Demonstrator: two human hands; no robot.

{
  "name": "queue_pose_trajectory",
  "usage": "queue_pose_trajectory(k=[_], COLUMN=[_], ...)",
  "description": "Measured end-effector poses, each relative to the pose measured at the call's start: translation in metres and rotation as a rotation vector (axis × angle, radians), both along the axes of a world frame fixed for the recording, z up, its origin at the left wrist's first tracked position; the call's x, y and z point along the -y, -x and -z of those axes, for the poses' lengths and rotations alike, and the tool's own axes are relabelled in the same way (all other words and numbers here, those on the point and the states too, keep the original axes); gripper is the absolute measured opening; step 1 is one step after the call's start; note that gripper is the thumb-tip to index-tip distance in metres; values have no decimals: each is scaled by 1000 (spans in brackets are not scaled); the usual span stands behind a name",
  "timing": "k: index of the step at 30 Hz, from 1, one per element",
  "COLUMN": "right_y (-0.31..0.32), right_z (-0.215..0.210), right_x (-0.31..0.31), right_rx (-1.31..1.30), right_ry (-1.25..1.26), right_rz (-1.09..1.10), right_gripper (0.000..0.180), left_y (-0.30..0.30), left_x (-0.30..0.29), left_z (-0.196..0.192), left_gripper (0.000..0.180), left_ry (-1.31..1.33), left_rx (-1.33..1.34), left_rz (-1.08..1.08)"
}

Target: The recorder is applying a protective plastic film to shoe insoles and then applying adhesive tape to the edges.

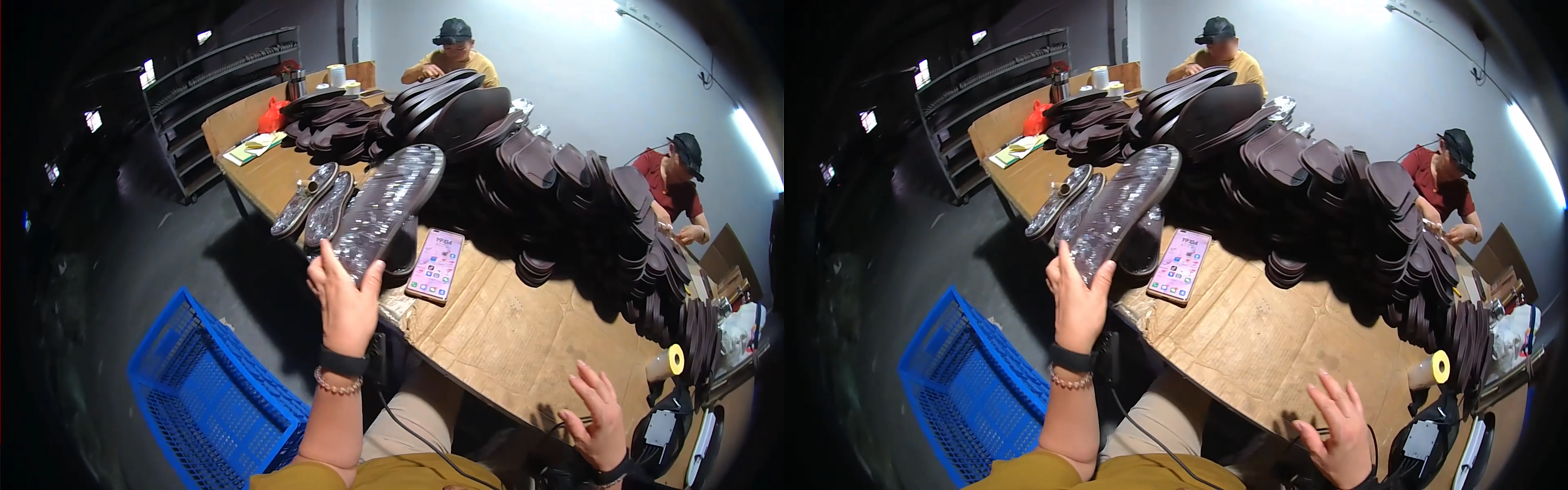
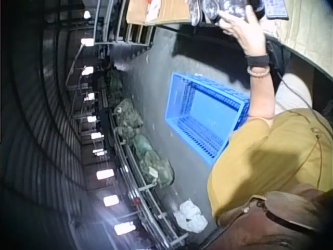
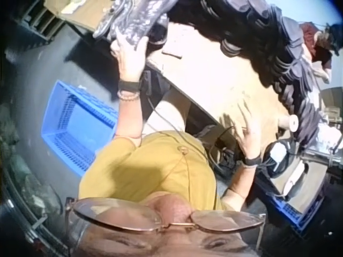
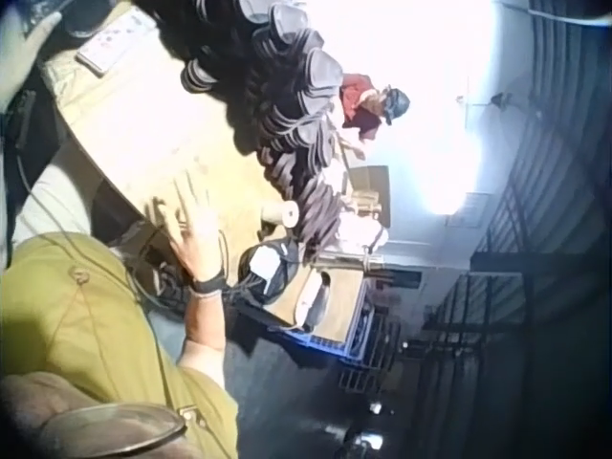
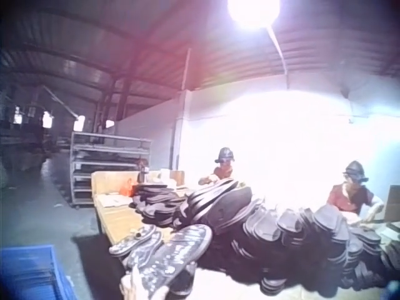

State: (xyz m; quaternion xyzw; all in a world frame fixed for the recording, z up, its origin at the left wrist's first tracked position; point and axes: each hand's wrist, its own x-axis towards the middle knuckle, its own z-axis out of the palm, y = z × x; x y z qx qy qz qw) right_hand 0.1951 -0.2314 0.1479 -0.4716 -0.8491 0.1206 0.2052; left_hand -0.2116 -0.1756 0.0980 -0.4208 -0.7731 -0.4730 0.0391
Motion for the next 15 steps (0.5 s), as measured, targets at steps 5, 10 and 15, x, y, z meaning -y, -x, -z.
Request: queue_pose_trajectory(k=[5,10,15], right_y=[23,9,-36], right_z=[-7,-3,-13], right_x=[4,5,13], right_rx=[2,9,-73], right_ry=[4,13,-26], right_rz=[-79,-79,-7], right_gripper=[48,45,41], left_y=[30,56,44], left_x=[-64,-78,-74], left_z=[37,59,58], left_gripper=[94,88,89], left_ry=[125,351,280], left_rx=[-72,-94,-37], left_rz=[-137,127,266])
